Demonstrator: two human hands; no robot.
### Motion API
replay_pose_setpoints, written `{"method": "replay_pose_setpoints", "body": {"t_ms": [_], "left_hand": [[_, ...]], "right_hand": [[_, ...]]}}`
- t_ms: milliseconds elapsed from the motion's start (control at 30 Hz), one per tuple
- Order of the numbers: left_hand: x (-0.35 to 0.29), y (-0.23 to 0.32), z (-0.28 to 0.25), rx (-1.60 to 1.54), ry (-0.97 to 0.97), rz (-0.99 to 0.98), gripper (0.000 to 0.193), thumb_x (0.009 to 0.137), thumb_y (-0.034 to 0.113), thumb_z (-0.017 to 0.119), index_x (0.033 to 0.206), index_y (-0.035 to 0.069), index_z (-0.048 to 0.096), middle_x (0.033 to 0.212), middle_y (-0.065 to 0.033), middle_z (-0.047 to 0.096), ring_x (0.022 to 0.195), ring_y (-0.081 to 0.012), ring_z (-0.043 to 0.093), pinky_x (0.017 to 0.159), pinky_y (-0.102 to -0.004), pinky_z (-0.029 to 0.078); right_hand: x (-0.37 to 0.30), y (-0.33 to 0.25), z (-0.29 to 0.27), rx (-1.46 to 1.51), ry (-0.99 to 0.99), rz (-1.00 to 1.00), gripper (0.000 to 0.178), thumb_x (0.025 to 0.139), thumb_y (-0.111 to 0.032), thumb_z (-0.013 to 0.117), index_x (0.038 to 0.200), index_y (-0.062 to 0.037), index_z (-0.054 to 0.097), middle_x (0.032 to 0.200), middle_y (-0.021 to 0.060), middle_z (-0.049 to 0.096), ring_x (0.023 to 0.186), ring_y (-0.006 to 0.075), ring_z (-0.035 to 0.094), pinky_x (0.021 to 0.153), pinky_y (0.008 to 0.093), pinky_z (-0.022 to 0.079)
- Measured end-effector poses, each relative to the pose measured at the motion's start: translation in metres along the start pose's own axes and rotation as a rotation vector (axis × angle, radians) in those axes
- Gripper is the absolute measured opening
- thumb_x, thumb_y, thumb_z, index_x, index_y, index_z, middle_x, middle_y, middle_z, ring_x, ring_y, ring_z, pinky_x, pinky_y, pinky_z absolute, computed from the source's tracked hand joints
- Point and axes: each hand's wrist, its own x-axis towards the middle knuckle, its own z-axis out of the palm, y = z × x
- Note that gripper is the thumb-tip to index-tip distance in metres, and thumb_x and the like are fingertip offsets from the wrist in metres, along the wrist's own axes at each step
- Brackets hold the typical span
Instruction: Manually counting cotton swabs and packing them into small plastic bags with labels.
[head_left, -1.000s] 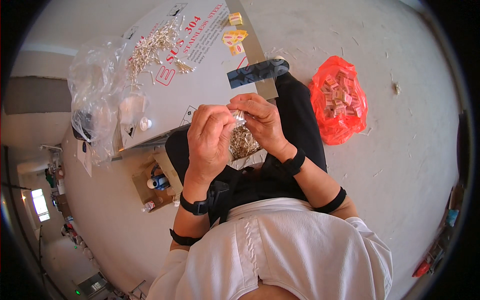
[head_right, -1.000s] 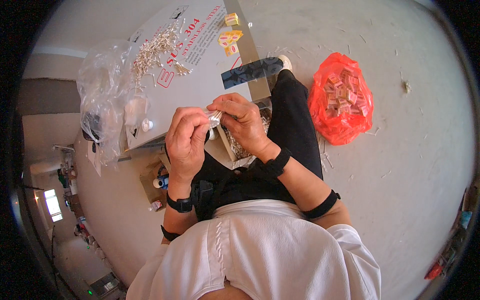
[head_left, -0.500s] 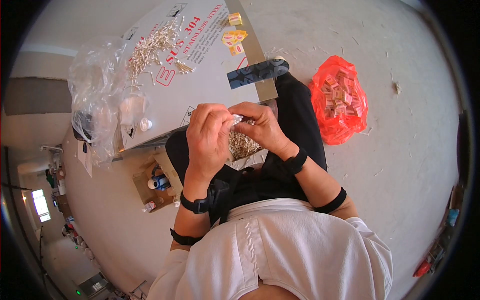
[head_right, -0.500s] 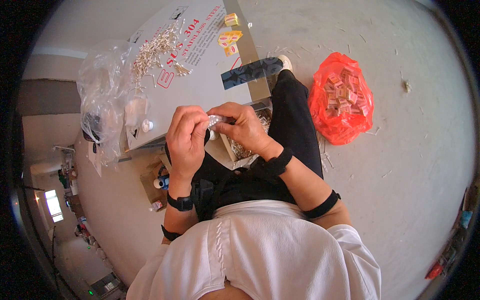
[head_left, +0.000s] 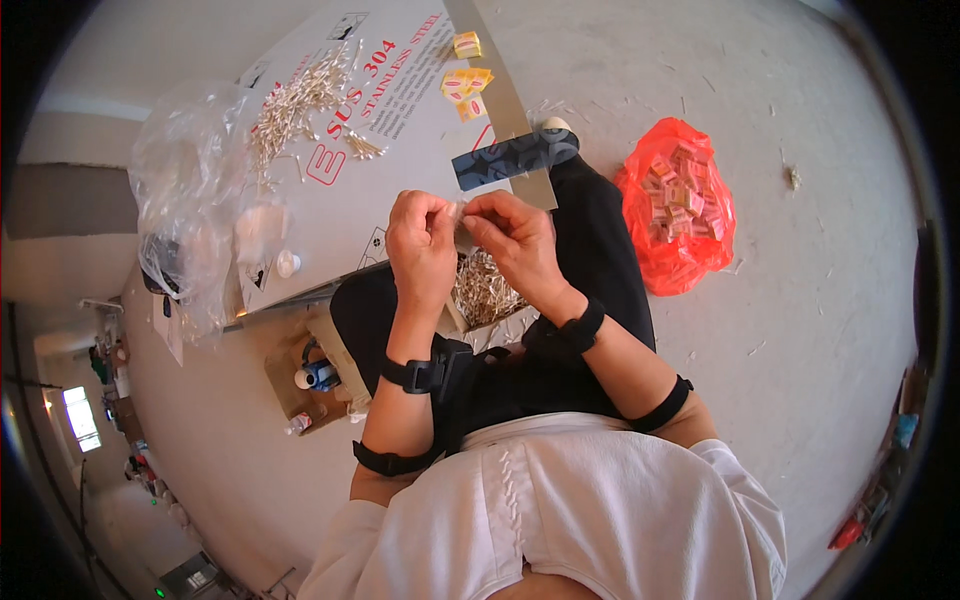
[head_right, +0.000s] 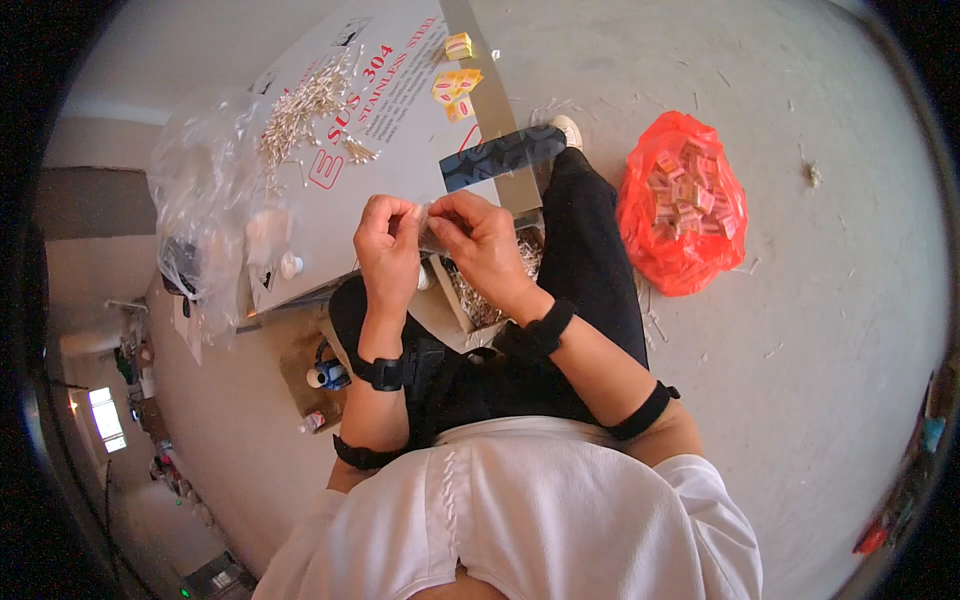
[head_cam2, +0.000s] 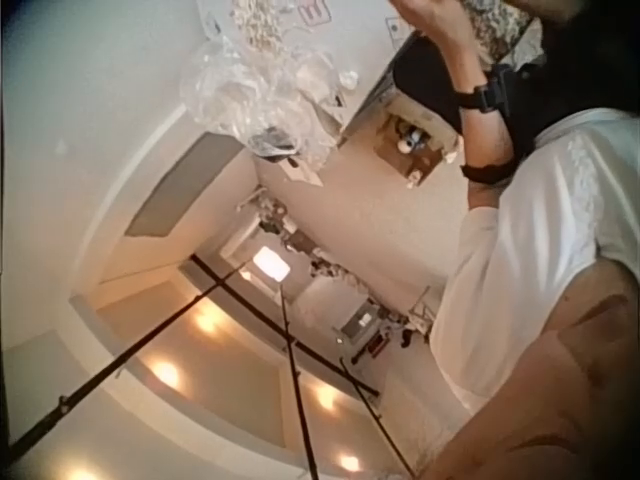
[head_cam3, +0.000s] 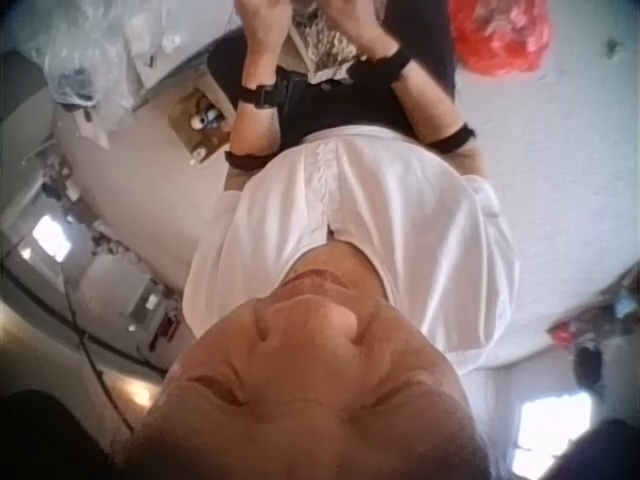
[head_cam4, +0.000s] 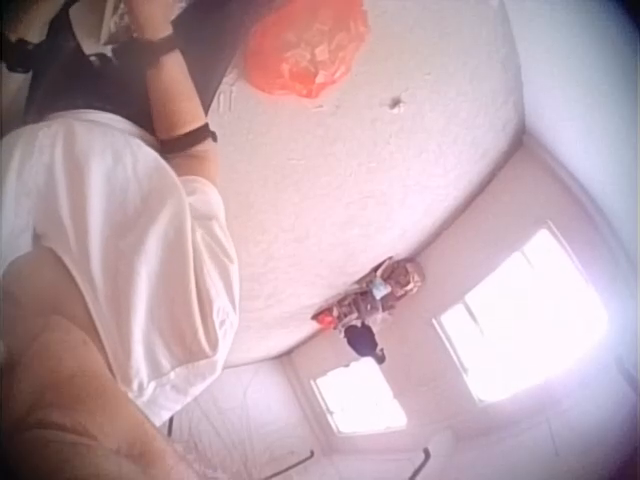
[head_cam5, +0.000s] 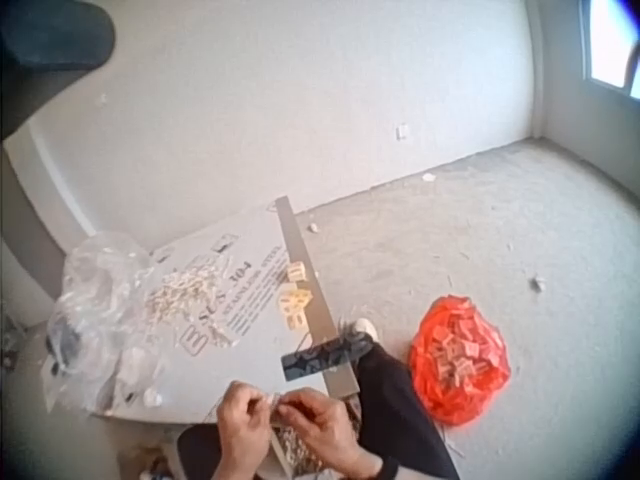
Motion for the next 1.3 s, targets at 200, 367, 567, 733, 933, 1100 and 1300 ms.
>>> {"method": "replay_pose_setpoints", "body": {"t_ms": [200, 367, 567, 733, 933, 1100, 1300], "left_hand": [[0.007, -0.036, 0.032, -0.209, 0.017, -0.249, 0.012, 0.087, 0.004, 0.063, 0.079, -0.002, 0.055, 0.068, -0.0060, 0.056, 0.062, -0.0136, 0.052, 0.057, -0.0300, 0.045], [0.007, -0.051, 0.042, -0.284, -0.026, -0.368, 0.011, 0.092, 0.005, 0.059, 0.082, -0.001, 0.058, 0.066, -0.0011, 0.055, 0.061, -0.0081, 0.049, 0.056, -0.0250, 0.043], [0.008, -0.043, 0.034, -0.518, -0.117, -0.438, 0.012, 0.095, 0.005, 0.055, 0.086, 0.000, 0.062, 0.068, 0.0026, 0.055, 0.062, -0.0047, 0.047, 0.056, -0.0209, 0.039], [0.005, -0.053, 0.036, -0.465, -0.081, -0.422, 0.011, 0.095, 0.004, 0.055, 0.087, 0.000, 0.063, 0.068, 0.0023, 0.055, 0.062, -0.0048, 0.047, 0.056, -0.0208, 0.039], [0.003, -0.051, 0.033, -0.447, -0.113, -0.378, 0.013, 0.096, 0.006, 0.055, 0.091, -0.001, 0.065, 0.076, 0.0024, 0.059, 0.068, -0.0050, 0.048, 0.063, -0.0208, 0.041], [0.003, -0.050, 0.033, -0.514, -0.107, -0.391, 0.013, 0.095, 0.007, 0.056, 0.092, -0.001, 0.064, 0.077, 0.0021, 0.059, 0.069, -0.0052, 0.049, 0.063, -0.0211, 0.042], [0.003, -0.049, 0.033, -0.542, -0.104, -0.433, 0.010, 0.093, 0.007, 0.061, 0.093, -0.002, 0.065, 0.080, 0.0016, 0.062, 0.070, -0.0040, 0.052, 0.065, -0.0204, 0.044]], "right_hand": [[0.025, 0.038, 0.002, -0.021, 0.051, 0.129, 0.008, 0.092, -0.006, 0.062, 0.096, 0.0005, 0.064, 0.080, -0.0003, 0.064, 0.071, 0.0046, 0.057, 0.061, 0.0196, 0.047], [0.033, 0.055, 0.002, 0.093, 0.108, 0.263, 0.008, 0.091, -0.007, 0.063, 0.091, 0.0010, 0.064, 0.076, 0.0005, 0.063, 0.066, 0.0048, 0.055, 0.058, 0.0210, 0.046], [0.040, 0.048, -0.004, 0.008, 0.134, 0.298, 0.014, 0.088, -0.010, 0.069, 0.083, 0.0024, 0.064, 0.068, 0.0006, 0.062, 0.061, 0.0047, 0.054, 0.055, 0.0216, 0.044], [0.041, 0.048, -0.001, 0.027, 0.143, 0.295, 0.015, 0.086, -0.010, 0.071, 0.082, 0.0030, 0.064, 0.069, 0.0018, 0.064, 0.063, 0.0042, 0.054, 0.055, 0.0211, 0.044], [0.040, 0.042, 0.000, -0.003, 0.141, 0.293, 0.014, 0.086, -0.009, 0.071, 0.083, 0.0029, 0.065, 0.070, 0.0022, 0.064, 0.064, 0.0048, 0.056, 0.056, 0.0213, 0.045], [0.037, 0.048, -0.004, 0.162, 0.156, 0.317, 0.013, 0.089, -0.010, 0.067, 0.085, 0.0022, 0.066, 0.069, 0.0005, 0.062, 0.060, 0.0050, 0.054, 0.052, 0.0207, 0.044], [0.036, 0.054, -0.006, 0.183, 0.154, 0.324, 0.013, 0.091, -0.010, 0.065, 0.089, 0.0026, 0.067, 0.070, 0.0004, 0.062, 0.060, 0.0047, 0.053, 0.051, 0.0200, 0.043]]}}
